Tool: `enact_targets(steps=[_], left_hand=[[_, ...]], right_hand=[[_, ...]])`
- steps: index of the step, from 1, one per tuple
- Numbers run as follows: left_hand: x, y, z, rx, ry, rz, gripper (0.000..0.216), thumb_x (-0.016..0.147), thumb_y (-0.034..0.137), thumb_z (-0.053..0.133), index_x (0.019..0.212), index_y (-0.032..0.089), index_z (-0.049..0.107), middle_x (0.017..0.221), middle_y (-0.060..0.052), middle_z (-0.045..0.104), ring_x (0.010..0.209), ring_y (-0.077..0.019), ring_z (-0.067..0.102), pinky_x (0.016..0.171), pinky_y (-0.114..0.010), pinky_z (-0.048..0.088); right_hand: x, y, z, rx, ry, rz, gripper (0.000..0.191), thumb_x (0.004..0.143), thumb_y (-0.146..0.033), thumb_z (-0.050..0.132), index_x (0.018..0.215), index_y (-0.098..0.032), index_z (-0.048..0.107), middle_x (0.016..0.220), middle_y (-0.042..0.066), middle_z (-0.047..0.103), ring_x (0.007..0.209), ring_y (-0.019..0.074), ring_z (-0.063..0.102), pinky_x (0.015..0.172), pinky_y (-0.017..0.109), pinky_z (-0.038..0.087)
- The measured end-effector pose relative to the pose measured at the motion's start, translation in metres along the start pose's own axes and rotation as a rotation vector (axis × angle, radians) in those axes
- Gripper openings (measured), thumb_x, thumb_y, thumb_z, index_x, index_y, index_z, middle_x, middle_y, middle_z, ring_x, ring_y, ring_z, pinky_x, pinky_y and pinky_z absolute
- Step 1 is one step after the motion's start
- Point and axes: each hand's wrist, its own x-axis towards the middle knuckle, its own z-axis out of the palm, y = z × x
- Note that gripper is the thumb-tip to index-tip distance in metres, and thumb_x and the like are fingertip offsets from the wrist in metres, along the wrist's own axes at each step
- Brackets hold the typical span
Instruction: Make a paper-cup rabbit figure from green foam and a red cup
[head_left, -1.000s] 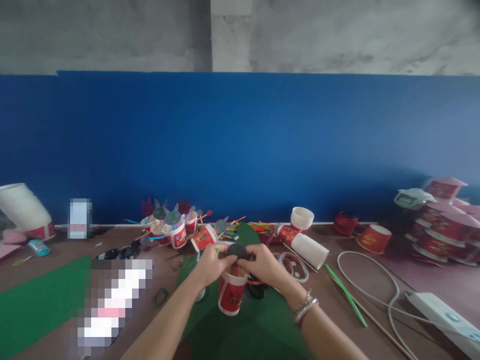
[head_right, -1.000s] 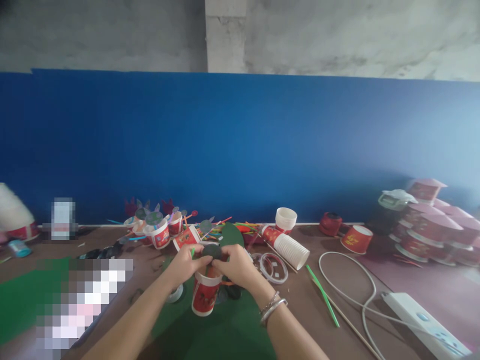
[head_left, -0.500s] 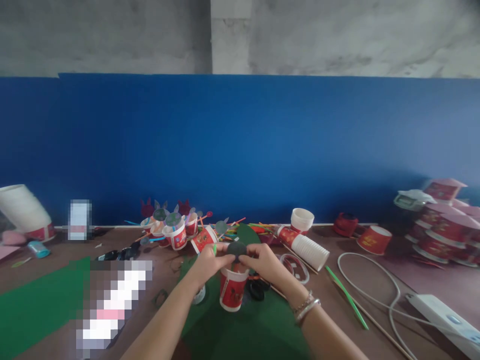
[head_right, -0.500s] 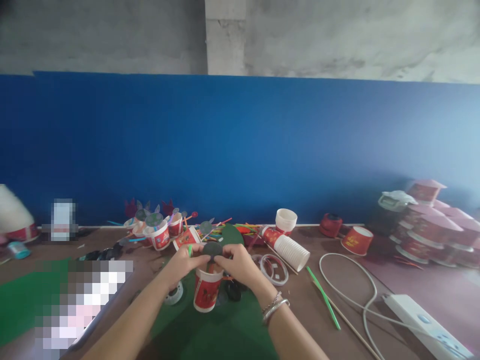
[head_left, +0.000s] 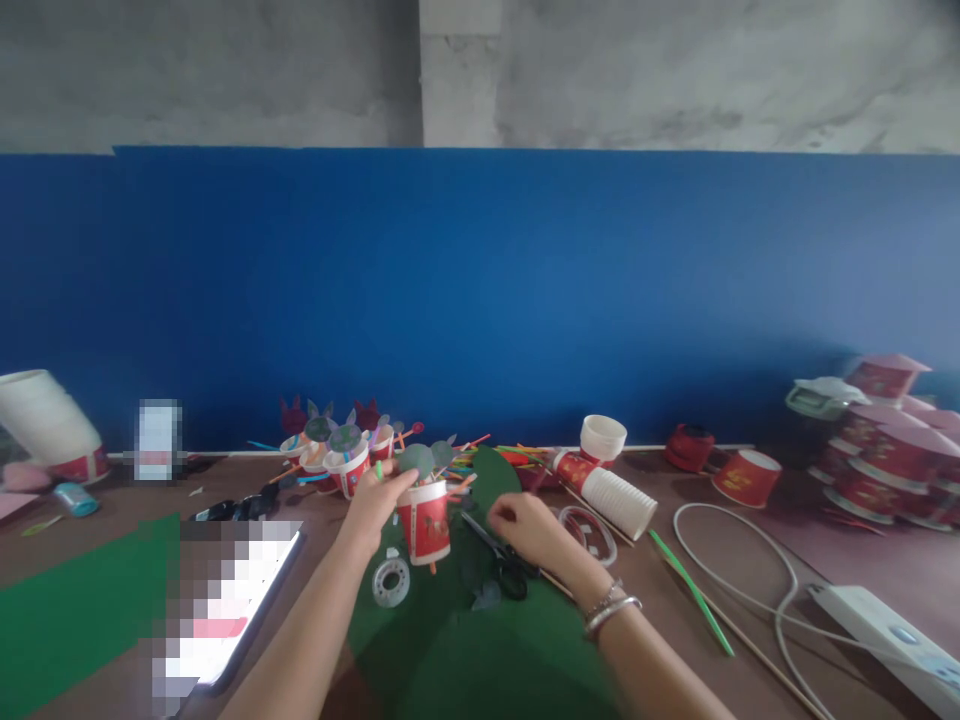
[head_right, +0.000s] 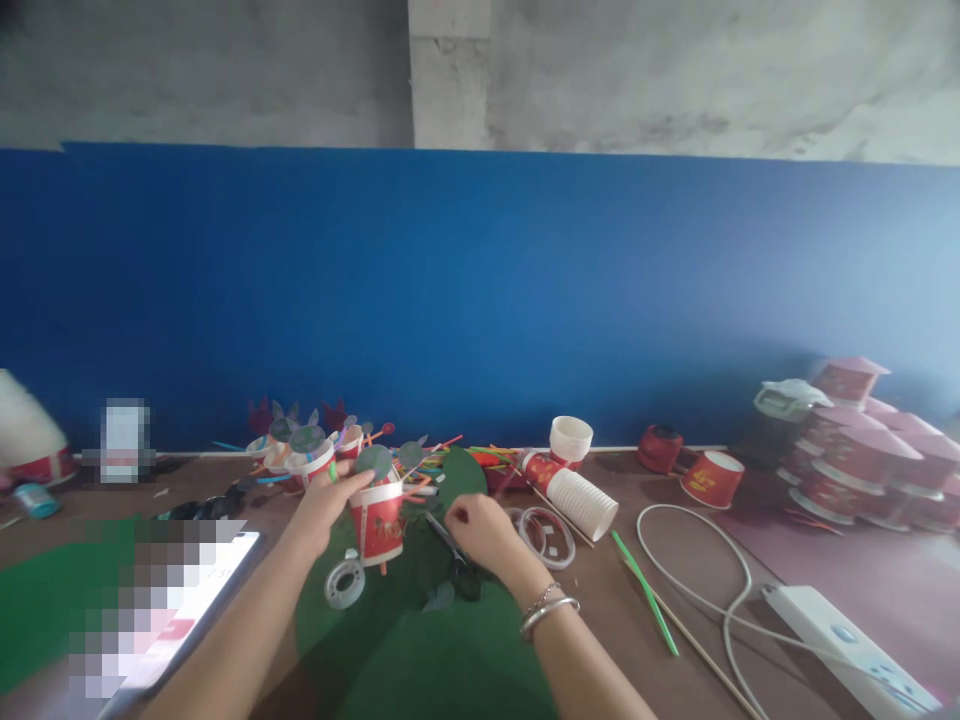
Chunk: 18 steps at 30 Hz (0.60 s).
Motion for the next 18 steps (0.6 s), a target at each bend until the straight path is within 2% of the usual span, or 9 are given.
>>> enact_targets(steps=[3,7,11,15,18], left_hand=[[0.002,0.003,-0.006,-0.024,0.021,0.028,0.028,0.063,0.029,0.069,0.086,0.013,0.067,0.080,-0.006,0.073,0.077,-0.0217,0.067,0.072,-0.030,0.049],[0.002,0.001,-0.005,-0.026,0.005,0.016,0.030,0.063,0.035,0.070,0.083,0.012,0.067,0.075,-0.006,0.073,0.074,-0.0213,0.067,0.072,-0.030,0.049],[0.005,0.002,-0.008,-0.042,0.056,0.015,0.032,0.058,0.038,0.073,0.075,0.012,0.067,0.071,-0.006,0.072,0.069,-0.0207,0.066,0.067,-0.029,0.050],[0.008,0.007,-0.015,-0.092,0.114,-0.012,0.033,0.056,0.034,0.074,0.081,0.014,0.066,0.073,-0.004,0.072,0.065,-0.0195,0.066,0.063,-0.028,0.050],[0.009,0.005,-0.018,-0.045,0.080,-0.025,0.030,0.057,0.032,0.073,0.080,0.015,0.064,0.071,-0.003,0.071,0.065,-0.0187,0.065,0.063,-0.028,0.049]], right_hand=[[-0.011,-0.009,0.014,-0.123,-0.228,-0.081,0.019,0.065,-0.015,0.054,0.069,-0.018,0.072,0.068,0.004,0.070,0.062,0.0165,0.060,0.056,0.023,0.038],[-0.024,-0.024,0.037,-0.173,-0.355,-0.131,0.023,0.062,-0.022,0.062,0.083,-0.021,0.072,0.080,0.005,0.071,0.073,0.0188,0.062,0.062,0.023,0.041],[-0.024,-0.027,0.045,-0.288,-0.304,-0.141,0.024,0.068,-0.020,0.056,0.087,-0.020,0.070,0.089,0.006,0.069,0.085,0.0197,0.061,0.074,0.024,0.041],[-0.016,-0.020,0.032,-0.397,-0.200,-0.041,0.027,0.069,-0.011,0.049,0.086,-0.017,0.070,0.092,0.009,0.069,0.091,0.0210,0.060,0.077,0.026,0.040],[-0.015,-0.014,0.020,-0.365,-0.248,-0.058,0.028,0.064,-0.009,0.052,0.084,-0.019,0.070,0.088,0.007,0.069,0.089,0.0202,0.060,0.075,0.025,0.040]])
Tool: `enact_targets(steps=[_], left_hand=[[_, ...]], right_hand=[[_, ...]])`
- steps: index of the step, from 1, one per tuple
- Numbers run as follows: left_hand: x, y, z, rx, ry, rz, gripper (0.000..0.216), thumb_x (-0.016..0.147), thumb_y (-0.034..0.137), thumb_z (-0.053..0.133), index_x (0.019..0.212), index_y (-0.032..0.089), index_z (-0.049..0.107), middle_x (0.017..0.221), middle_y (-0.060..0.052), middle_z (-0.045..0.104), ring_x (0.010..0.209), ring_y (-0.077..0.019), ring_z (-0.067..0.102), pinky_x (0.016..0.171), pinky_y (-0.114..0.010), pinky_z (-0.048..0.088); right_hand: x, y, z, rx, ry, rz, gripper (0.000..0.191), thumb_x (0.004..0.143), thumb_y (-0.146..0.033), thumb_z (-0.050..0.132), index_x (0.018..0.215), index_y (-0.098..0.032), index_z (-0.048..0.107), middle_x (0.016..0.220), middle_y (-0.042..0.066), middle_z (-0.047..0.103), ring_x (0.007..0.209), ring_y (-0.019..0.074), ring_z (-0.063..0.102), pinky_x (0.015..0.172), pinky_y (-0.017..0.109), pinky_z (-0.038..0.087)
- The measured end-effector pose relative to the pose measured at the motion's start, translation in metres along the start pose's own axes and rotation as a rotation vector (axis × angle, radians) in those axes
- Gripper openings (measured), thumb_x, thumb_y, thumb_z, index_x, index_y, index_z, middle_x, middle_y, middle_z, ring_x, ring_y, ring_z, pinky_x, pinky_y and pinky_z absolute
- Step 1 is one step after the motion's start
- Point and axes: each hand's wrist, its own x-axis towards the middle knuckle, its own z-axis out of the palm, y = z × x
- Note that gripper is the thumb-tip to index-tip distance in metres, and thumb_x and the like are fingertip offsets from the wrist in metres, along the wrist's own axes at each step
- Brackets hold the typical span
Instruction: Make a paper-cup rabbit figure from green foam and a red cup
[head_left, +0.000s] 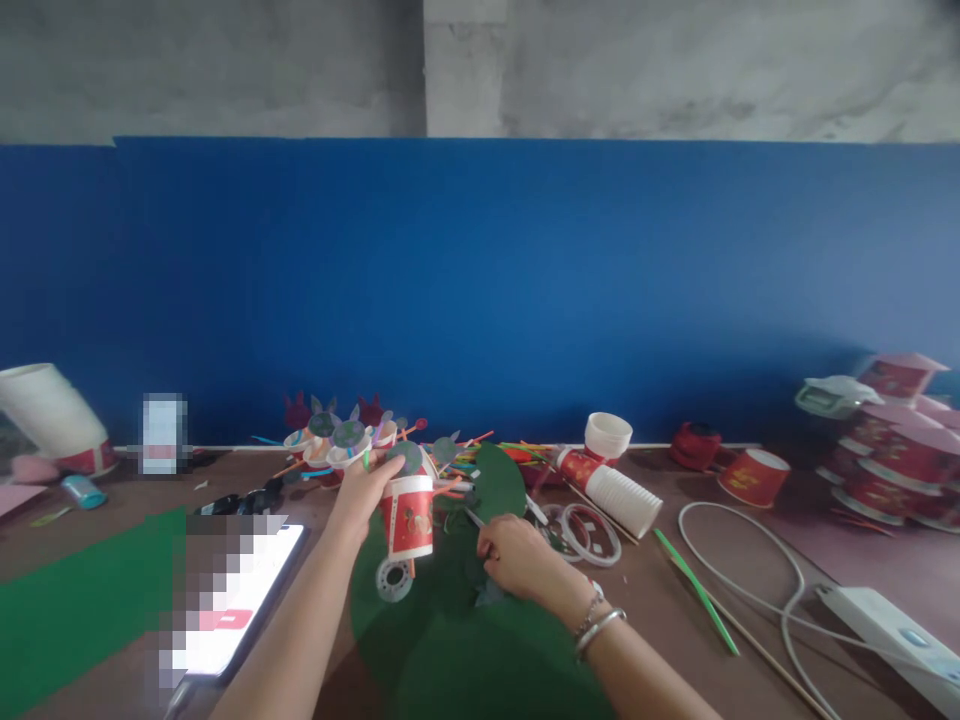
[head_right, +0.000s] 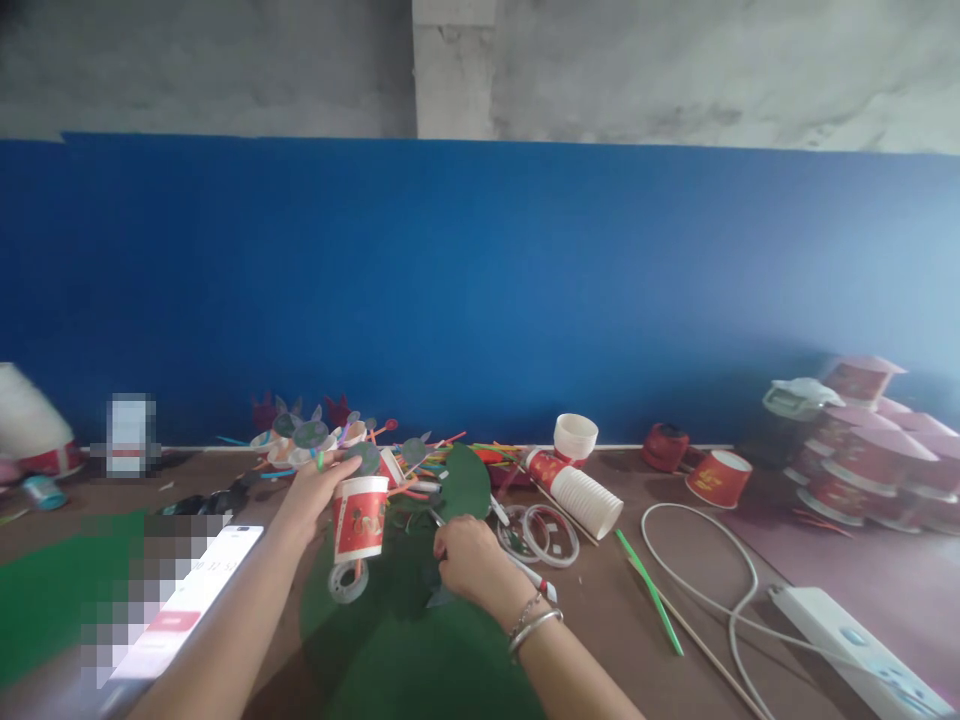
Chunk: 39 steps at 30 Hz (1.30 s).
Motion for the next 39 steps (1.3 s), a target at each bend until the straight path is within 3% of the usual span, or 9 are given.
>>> enact_targets(steps=[3,7,15,20,27,31,34,36,39], left_hand=[[-0.001,-0.007,0.002,0.152,-0.086,-0.041,0.025,0.059,0.032,0.070,0.075,0.015,0.061,0.068,-0.002,0.068,0.065,-0.0176,0.064,0.063,-0.027,0.047],[-0.005,-0.020,0.009,0.372,-0.206,-0.128,0.019,0.062,0.027,0.065,0.076,0.016,0.058,0.067,0.000,0.067,0.066,-0.0162,0.063,0.062,-0.025,0.045],[0.001,-0.044,0.016,0.485,-0.191,-0.150,0.019,0.061,0.018,0.061,0.078,0.017,0.052,0.063,0.002,0.061,0.060,-0.0150,0.059,0.057,-0.024,0.041],[0.003,-0.049,0.017,0.584,-0.174,-0.141,0.014,0.061,0.016,0.060,0.071,0.018,0.051,0.056,0.004,0.054,0.056,-0.0138,0.055,0.053,-0.022,0.037],[0.001,-0.057,0.019,0.717,-0.249,-0.144,0.018,0.058,0.012,0.062,0.073,0.017,0.054,0.055,0.002,0.057,0.057,-0.0188,0.059,0.053,-0.026,0.042],[-0.008,-0.045,0.024,0.764,-0.163,0.073,0.035,0.062,0.017,0.064,0.095,0.019,0.056,0.102,-0.008,0.062,0.103,-0.0256,0.055,0.087,-0.037,0.042],[-0.025,-0.028,0.035,0.760,-0.246,0.551,0.035,0.064,0.015,0.063,0.098,0.021,0.061,0.114,-0.008,0.057,0.117,-0.0262,0.045,0.100,-0.042,0.032],[-0.037,-0.020,0.044,0.738,-0.374,0.602,0.030,0.064,0.020,0.068,0.094,0.024,0.064,0.118,-0.007,0.056,0.118,-0.0263,0.044,0.100,-0.042,0.034],[-0.051,-0.017,0.054,0.670,-0.415,0.545,0.003,0.070,0.025,0.065,0.071,0.022,0.064,0.106,-0.005,0.061,0.108,-0.0234,0.051,0.097,-0.038,0.036]], right_hand=[[-0.006,0.002,-0.003,0.045,-0.116,-0.093,0.028,0.062,-0.012,0.056,0.084,-0.022,0.070,0.084,0.003,0.069,0.083,0.0184,0.060,0.070,0.022,0.040],[-0.014,-0.009,-0.007,-0.033,-0.152,-0.147,0.025,0.064,-0.015,0.057,0.084,-0.022,0.071,0.090,0.006,0.067,0.082,0.0195,0.060,0.070,0.024,0.040],[-0.013,-0.006,-0.002,-0.108,-0.141,-0.170,0.022,0.072,-0.017,0.050,0.080,-0.016,0.070,0.086,0.010,0.068,0.074,0.0194,0.061,0.061,0.024,0.039],[0.003,0.013,0.004,0.332,-0.234,-0.165,0.011,0.064,-0.015,0.058,0.068,-0.016,0.067,0.061,-0.001,0.062,0.055,0.0102,0.052,0.048,0.018,0.034],[0.015,0.027,-0.012,0.814,0.034,0.090,0.013,0.067,-0.026,0.060,0.065,-0.013,0.061,0.050,-0.004,0.051,0.046,0.0069,0.041,0.045,0.018,0.030],[0.013,0.026,-0.021,0.831,0.144,0.097,0.013,0.064,-0.025,0.062,0.064,-0.013,0.061,0.053,-0.003,0.052,0.052,0.0088,0.044,0.051,0.020,0.033],[0.009,0.019,-0.027,0.839,0.213,0.085,0.013,0.065,-0.025,0.062,0.063,-0.012,0.061,0.057,-0.002,0.055,0.057,0.0107,0.047,0.056,0.022,0.036],[0.005,0.012,-0.031,0.838,0.249,0.049,0.012,0.066,-0.024,0.061,0.065,-0.013,0.061,0.061,-0.001,0.056,0.061,0.0114,0.048,0.058,0.022,0.037],[-0.001,0.005,-0.036,0.786,0.254,-0.012,0.010,0.069,-0.023,0.059,0.068,-0.013,0.061,0.064,-0.001,0.056,0.063,0.0115,0.049,0.058,0.021,0.037]])
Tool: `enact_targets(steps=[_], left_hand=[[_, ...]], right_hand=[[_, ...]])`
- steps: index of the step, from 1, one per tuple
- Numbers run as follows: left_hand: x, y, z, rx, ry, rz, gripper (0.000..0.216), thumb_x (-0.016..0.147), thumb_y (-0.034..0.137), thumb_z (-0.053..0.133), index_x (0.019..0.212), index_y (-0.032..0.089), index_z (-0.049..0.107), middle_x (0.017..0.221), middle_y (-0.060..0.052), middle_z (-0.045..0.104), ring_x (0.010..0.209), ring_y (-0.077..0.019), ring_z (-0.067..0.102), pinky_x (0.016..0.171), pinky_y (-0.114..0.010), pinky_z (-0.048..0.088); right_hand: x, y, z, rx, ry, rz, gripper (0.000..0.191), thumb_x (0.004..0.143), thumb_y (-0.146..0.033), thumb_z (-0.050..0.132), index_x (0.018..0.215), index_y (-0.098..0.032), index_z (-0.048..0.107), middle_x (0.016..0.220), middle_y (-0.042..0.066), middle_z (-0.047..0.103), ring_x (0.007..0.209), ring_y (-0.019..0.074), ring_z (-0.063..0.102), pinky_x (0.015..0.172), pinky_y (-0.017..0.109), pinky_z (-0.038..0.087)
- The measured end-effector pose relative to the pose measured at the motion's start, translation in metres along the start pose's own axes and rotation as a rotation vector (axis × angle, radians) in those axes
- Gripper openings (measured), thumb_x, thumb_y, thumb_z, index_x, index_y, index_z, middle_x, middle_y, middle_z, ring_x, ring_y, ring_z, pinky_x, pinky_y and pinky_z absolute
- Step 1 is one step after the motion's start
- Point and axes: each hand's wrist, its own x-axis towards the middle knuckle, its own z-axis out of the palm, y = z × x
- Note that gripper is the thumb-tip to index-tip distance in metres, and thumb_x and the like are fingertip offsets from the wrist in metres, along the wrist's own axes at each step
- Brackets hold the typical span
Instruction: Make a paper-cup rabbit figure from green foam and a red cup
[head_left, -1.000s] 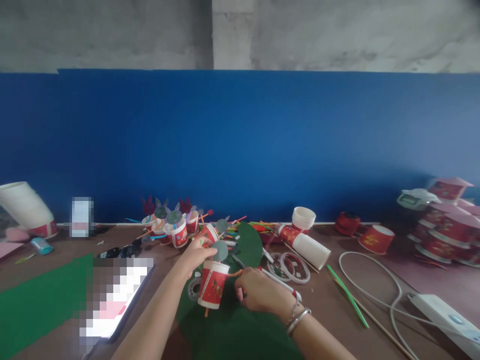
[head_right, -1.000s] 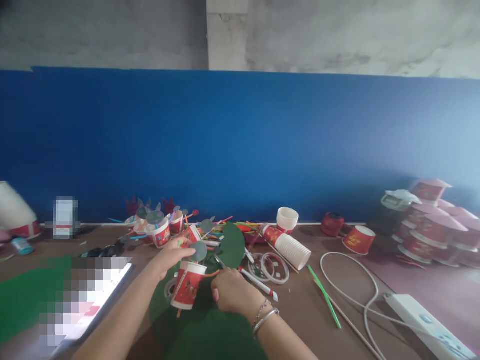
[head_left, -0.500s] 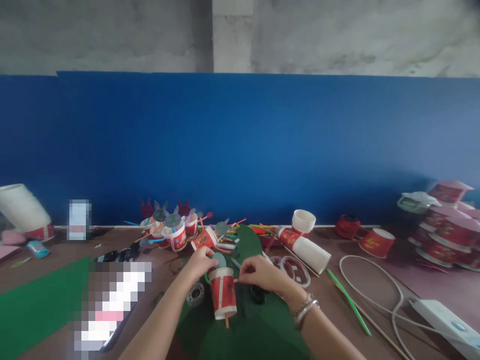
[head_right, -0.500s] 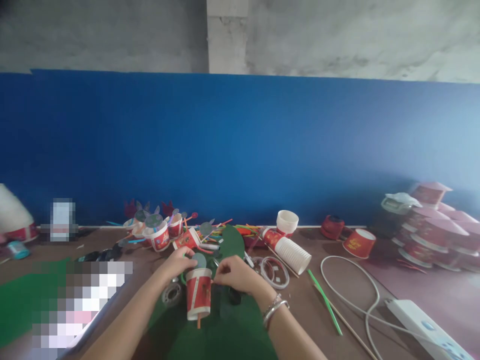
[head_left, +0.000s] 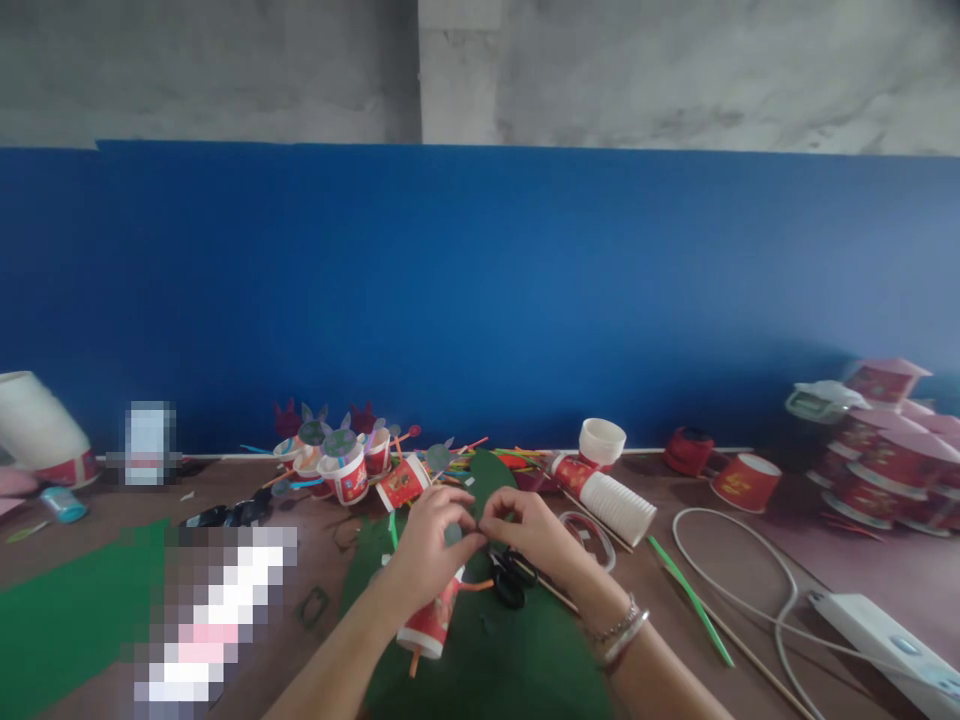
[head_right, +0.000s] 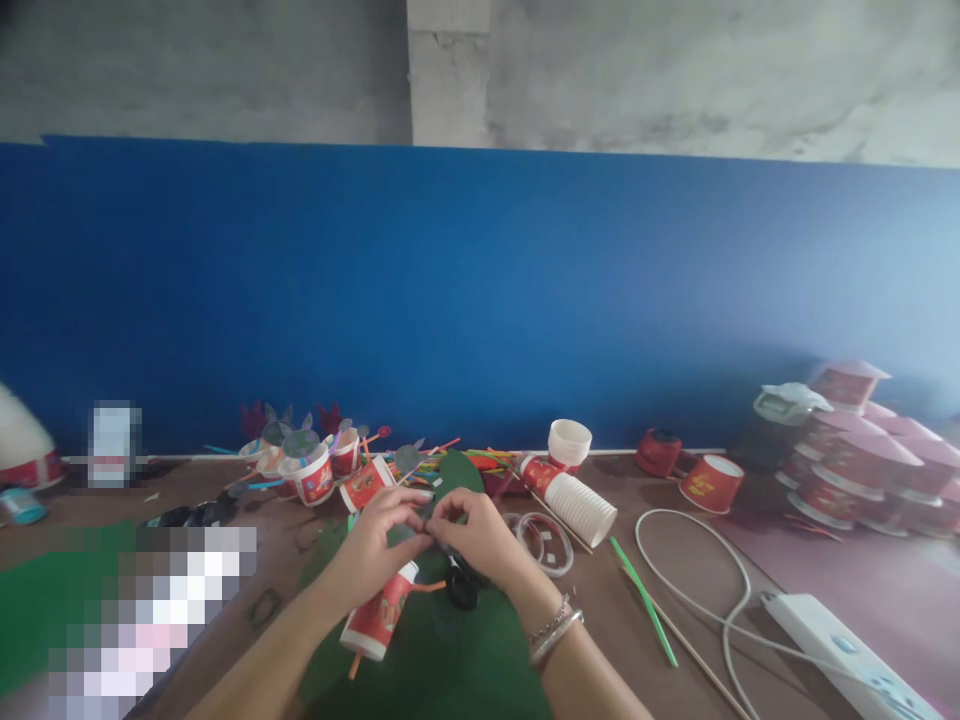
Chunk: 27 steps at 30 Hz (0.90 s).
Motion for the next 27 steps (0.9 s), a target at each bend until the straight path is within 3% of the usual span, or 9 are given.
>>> enact_targets(steps=[3,5,8,11,15,20,23,27], left_hand=[[-0.001,0.000,0.006,-0.118,0.031,-0.068,0.009,0.074,0.024,0.060,0.066,0.020,0.058,0.091,-0.004,0.065,0.093,-0.0203,0.057,0.087,-0.032,0.042],[0.000,-0.002,0.009,-0.216,0.033,-0.156,0.011,0.074,0.025,0.057,0.065,0.019,0.055,0.076,-0.002,0.064,0.078,-0.0185,0.060,0.075,-0.029,0.045],[0.002,-0.001,0.011,-0.443,0.023,-0.347,0.014,0.074,0.026,0.053,0.063,0.020,0.047,0.062,0.000,0.062,0.059,-0.0150,0.059,0.056,-0.025,0.042],[0.003,0.002,0.013,-0.680,0.027,-0.496,0.012,0.072,0.023,0.052,0.067,0.020,0.042,0.072,-0.003,0.068,0.057,-0.0135,0.061,0.049,-0.021,0.039],[0.002,0.003,0.013,-0.704,0.032,-0.454,0.011,0.074,0.025,0.052,0.071,0.020,0.043,0.087,-0.008,0.070,0.070,-0.0156,0.064,0.054,-0.022,0.043],[-0.003,0.007,0.011,-0.368,0.034,-0.211,0.009,0.080,0.027,0.049,0.076,0.019,0.053,0.111,-0.010,0.064,0.101,-0.0222,0.058,0.079,-0.032,0.047],[-0.007,0.013,0.010,-0.209,0.030,-0.082,0.008,0.080,0.024,0.051,0.075,0.021,0.056,0.131,-0.010,0.051,0.119,-0.0259,0.046,0.097,-0.040,0.037],[-0.010,0.021,0.009,-0.169,-0.044,-0.004,0.010,0.080,0.022,0.050,0.076,0.021,0.059,0.138,-0.009,0.043,0.127,-0.0265,0.039,0.103,-0.042,0.032]], right_hand=[[-0.001,-0.001,-0.012,-0.145,-0.002,-0.046,0.015,0.077,-0.026,0.052,0.075,-0.015,0.062,0.069,0.000,0.061,0.065,0.0127,0.053,0.059,0.022,0.039],[-0.001,0.005,-0.026,-0.382,0.031,-0.003,0.019,0.081,-0.025,0.046,0.078,-0.016,0.063,0.073,0.003,0.065,0.069,0.0151,0.057,0.061,0.023,0.041],[-0.002,0.020,-0.047,-0.935,0.000,0.286,0.021,0.080,-0.020,0.046,0.080,-0.015,0.067,0.083,0.010,0.069,0.078,0.0217,0.063,0.066,0.029,0.043],[-0.005,0.037,-0.056,-1.050,-0.051,0.428,0.016,0.068,-0.011,0.058,0.078,-0.011,0.070,0.086,0.018,0.069,0.083,0.0311,0.065,0.066,0.036,0.044],[-0.007,0.048,-0.054,-1.072,-0.130,0.412,0.021,0.061,-0.003,0.060,0.078,-0.012,0.070,0.084,0.018,0.070,0.086,0.0327,0.065,0.068,0.038,0.045],[-0.004,0.036,-0.053,-1.035,-0.158,0.274,0.021,0.076,-0.014,0.050,0.091,-0.014,0.064,0.092,0.014,0.068,0.084,0.0247,0.064,0.067,0.031,0.042],[-0.004,0.019,-0.047,-0.865,-0.133,0.115,0.018,0.083,-0.018,0.042,0.088,-0.015,0.059,0.079,0.008,0.066,0.070,0.0166,0.061,0.060,0.025,0.038],[-0.008,-0.001,-0.032,-0.529,-0.150,-0.091,0.019,0.089,-0.021,0.036,0.082,-0.018,0.053,0.063,0.000,0.057,0.057,0.0115,0.051,0.053,0.023,0.033]])
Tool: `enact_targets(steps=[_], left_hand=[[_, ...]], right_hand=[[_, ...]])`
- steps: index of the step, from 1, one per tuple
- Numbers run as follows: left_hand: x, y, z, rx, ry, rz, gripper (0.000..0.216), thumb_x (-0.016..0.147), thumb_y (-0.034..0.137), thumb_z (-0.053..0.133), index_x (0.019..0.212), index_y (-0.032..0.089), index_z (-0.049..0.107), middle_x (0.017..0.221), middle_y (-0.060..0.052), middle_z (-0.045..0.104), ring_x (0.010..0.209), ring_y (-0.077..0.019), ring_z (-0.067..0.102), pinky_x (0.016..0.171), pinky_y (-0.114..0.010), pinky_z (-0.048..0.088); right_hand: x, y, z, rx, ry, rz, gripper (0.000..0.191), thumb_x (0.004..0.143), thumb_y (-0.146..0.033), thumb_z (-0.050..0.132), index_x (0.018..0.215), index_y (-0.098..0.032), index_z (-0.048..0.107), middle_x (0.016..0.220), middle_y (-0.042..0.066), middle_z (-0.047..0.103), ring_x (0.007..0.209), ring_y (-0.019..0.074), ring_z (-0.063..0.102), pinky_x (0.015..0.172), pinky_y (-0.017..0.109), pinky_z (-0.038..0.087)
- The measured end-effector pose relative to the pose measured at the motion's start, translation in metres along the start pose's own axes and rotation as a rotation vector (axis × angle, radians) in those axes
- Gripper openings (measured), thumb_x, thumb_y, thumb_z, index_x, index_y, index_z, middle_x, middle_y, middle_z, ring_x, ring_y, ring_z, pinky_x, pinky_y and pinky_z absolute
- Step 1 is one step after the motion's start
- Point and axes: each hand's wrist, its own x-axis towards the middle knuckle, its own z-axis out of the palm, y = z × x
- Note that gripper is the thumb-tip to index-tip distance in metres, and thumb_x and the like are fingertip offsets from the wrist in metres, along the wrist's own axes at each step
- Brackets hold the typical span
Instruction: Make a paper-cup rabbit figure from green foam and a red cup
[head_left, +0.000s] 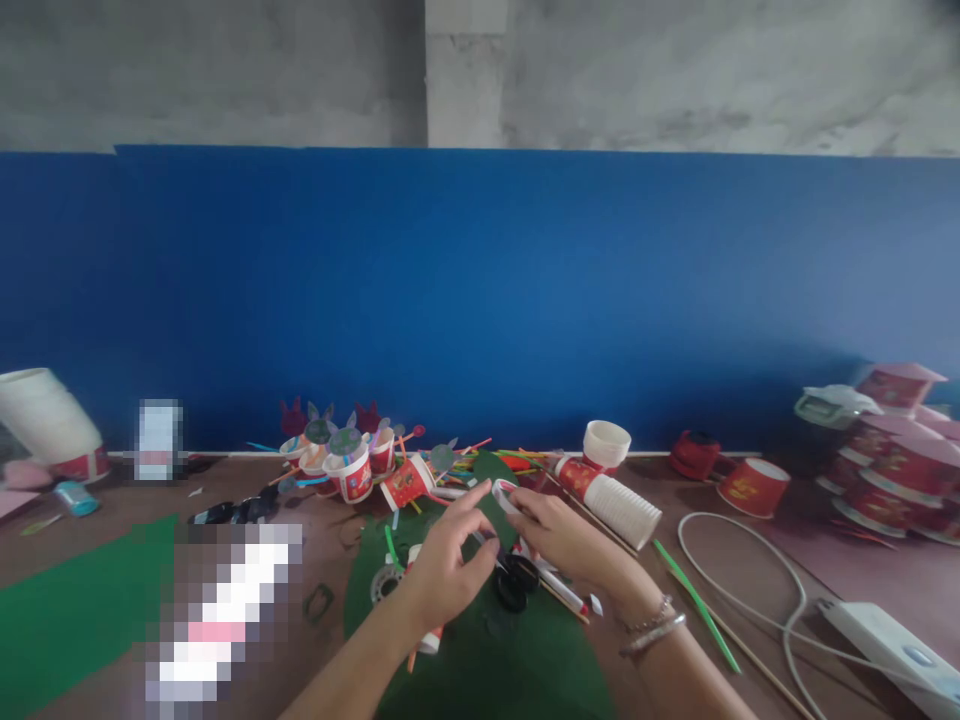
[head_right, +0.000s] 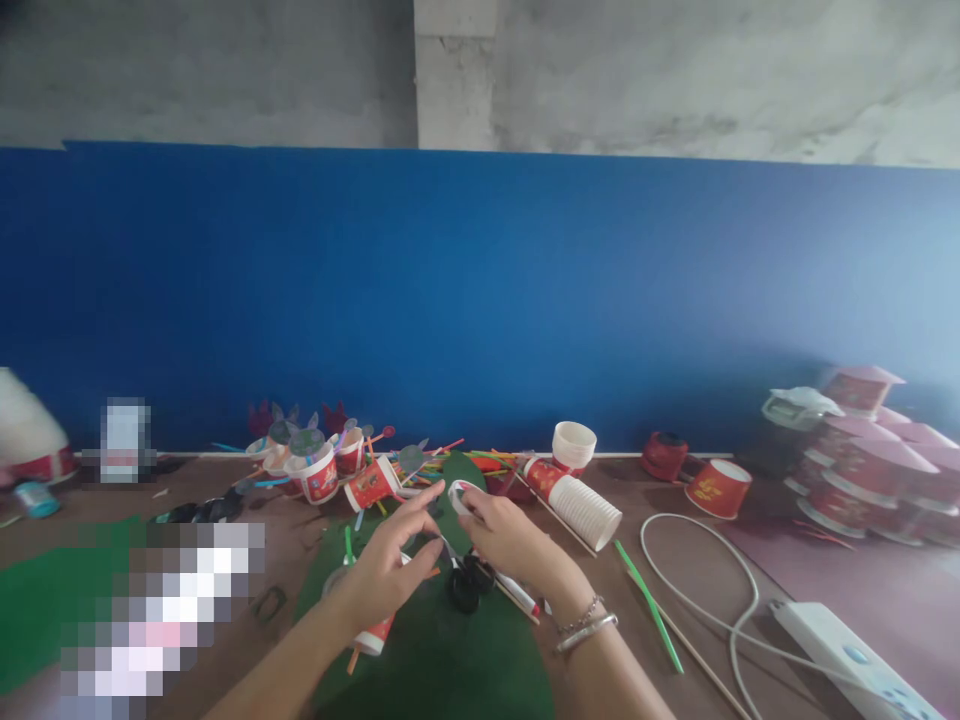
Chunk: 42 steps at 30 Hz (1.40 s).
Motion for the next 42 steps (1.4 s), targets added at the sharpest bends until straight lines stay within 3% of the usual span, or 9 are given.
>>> enact_targets(steps=[4,11,16,19,26,31,37,42], left_hand=[[0.000,0.004,0.000,-0.008,-0.020,-0.015,0.010,0.080,0.022,0.051,0.075,0.022,0.060,0.136,-0.009,0.046,0.127,-0.0272,0.040,0.103,-0.042,0.032],[0.002,0.001,0.000,-0.041,0.103,-0.038,0.009,0.079,0.023,0.052,0.074,0.021,0.059,0.123,-0.009,0.057,0.116,-0.0250,0.050,0.098,-0.036,0.038],[0.007,-0.009,0.000,-0.210,0.198,-0.110,0.012,0.080,0.026,0.051,0.083,0.018,0.060,0.095,-0.007,0.066,0.091,-0.0207,0.061,0.083,-0.030,0.046],[0.009,-0.016,0.000,-0.223,0.247,-0.133,0.008,0.077,0.024,0.055,0.077,0.017,0.059,0.086,-0.006,0.067,0.085,-0.0200,0.062,0.080,-0.029,0.047],[0.008,-0.014,-0.001,-0.093,0.284,-0.058,0.004,0.073,0.018,0.054,0.074,0.019,0.058,0.078,-0.003,0.064,0.078,-0.0177,0.060,0.074,-0.026,0.047],[0.005,-0.011,-0.001,0.025,0.243,0.024,0.008,0.081,0.020,0.049,0.084,0.019,0.056,0.083,-0.004,0.062,0.081,-0.0180,0.058,0.076,-0.027,0.044],[0.001,-0.017,0.002,0.093,0.243,0.124,0.011,0.087,0.021,0.041,0.093,0.019,0.050,0.090,-0.007,0.057,0.087,-0.0190,0.055,0.079,-0.029,0.043],[-0.002,-0.016,0.004,0.070,0.264,0.198,0.010,0.087,0.020,0.041,0.090,0.020,0.051,0.090,-0.007,0.055,0.088,-0.0195,0.053,0.082,-0.031,0.042]], right_hand=[[-0.001,-0.011,0.004,0.056,0.009,-0.034,0.016,0.088,-0.020,0.037,0.079,-0.019,0.050,0.062,-0.002,0.052,0.056,0.0111,0.046,0.052,0.023,0.031],[-0.002,-0.011,0.004,0.065,0.049,-0.059,0.018,0.089,-0.022,0.036,0.081,-0.019,0.052,0.064,-0.002,0.052,0.059,0.0122,0.047,0.053,0.023,0.031],[-0.005,-0.017,0.007,0.074,0.047,-0.050,0.022,0.090,-0.027,0.036,0.085,-0.019,0.057,0.069,0.000,0.058,0.061,0.0123,0.050,0.055,0.022,0.032],[-0.004,-0.022,0.011,0.089,0.076,-0.058,0.026,0.090,-0.028,0.037,0.087,-0.018,0.060,0.070,0.001,0.061,0.060,0.0119,0.050,0.056,0.022,0.033],[-0.002,-0.029,0.022,0.035,0.213,-0.085,0.027,0.083,-0.021,0.041,0.061,-0.017,0.056,0.052,-0.003,0.048,0.051,0.0093,0.037,0.051,0.021,0.026],[0.001,-0.030,0.026,0.050,0.279,-0.107,0.027,0.076,-0.017,0.042,0.050,-0.017,0.045,0.048,-0.004,0.036,0.050,0.0091,0.030,0.050,0.022,0.023],[0.003,-0.032,0.032,0.216,0.295,-0.061,0.028,0.073,-0.019,0.042,0.046,-0.018,0.034,0.050,-0.005,0.024,0.051,0.0088,0.024,0.049,0.023,0.021],[0.007,-0.031,0.040,0.571,0.249,0.049,0.031,0.073,-0.027,0.045,0.047,-0.019,0.030,0.051,-0.005,0.022,0.050,0.0081,0.021,0.045,0.022,0.017]])
